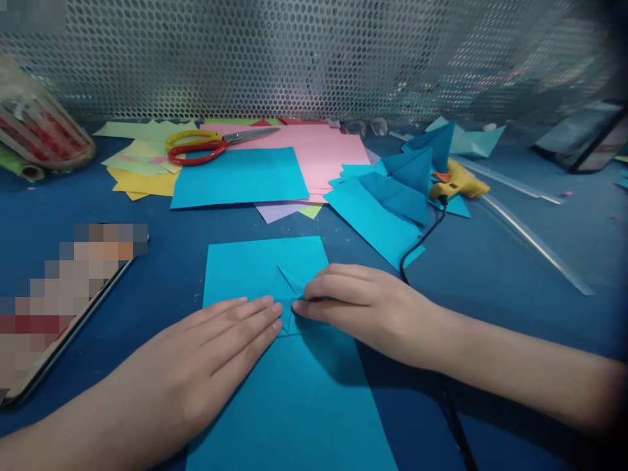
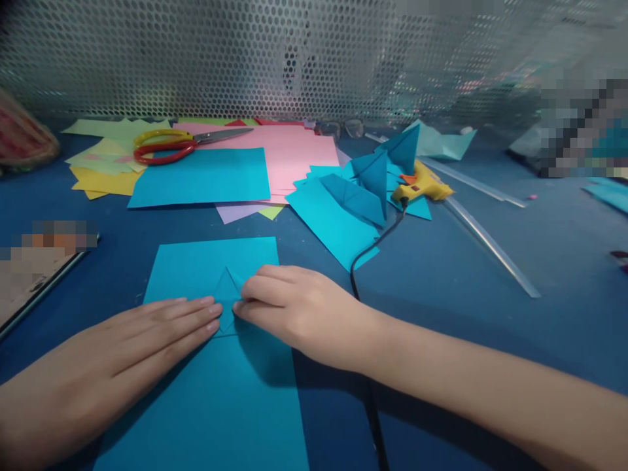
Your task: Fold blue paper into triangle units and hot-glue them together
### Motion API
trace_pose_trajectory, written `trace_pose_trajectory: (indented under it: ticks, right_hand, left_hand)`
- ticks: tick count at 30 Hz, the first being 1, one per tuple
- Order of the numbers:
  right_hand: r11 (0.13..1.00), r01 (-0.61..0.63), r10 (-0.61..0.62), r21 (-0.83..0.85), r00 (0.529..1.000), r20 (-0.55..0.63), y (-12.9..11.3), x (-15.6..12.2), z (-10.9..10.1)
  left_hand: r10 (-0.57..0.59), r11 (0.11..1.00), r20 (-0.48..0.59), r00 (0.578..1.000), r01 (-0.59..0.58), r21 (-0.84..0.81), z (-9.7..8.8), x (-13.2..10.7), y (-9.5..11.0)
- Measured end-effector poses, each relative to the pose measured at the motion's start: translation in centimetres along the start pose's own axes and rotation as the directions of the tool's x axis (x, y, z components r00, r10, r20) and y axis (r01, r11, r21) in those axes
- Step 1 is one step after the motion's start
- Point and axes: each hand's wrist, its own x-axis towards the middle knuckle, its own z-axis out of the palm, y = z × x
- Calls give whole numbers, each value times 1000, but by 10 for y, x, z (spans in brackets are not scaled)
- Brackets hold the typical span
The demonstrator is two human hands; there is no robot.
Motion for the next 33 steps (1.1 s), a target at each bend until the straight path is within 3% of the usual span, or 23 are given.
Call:
trace_pose_trajectory:
  ticks: [10, 14, 17, 26, 33]
  right_hand:
    - [992, 66, -66, -104, 998, 8, -1, 3, -6]
    - [988, 63, -59, -140, 998, 32, -2, 3, -7]
    - [987, 80, -74, -136, 996, 46, -2, 4, -7]
    - [992, 69, -67, -110, 997, 26, -1, 3, -7]
    - [994, 61, -59, -93, 998, 18, 0, 0, -3]
  left_hand:
    - [33, 998, -26, 999, -32, 46, 1, 1, 1]
    - [35, 999, 41, 999, -36, 27, 2, -2, -2]
    - [37, 999, 73, 997, -40, 37, 1, -3, -3]
    - [40, 990, 34, 999, -44, 132, 3, 0, 4]
    - [-29, 1000, 86, 996, 30, -3, 3, 2, -2]
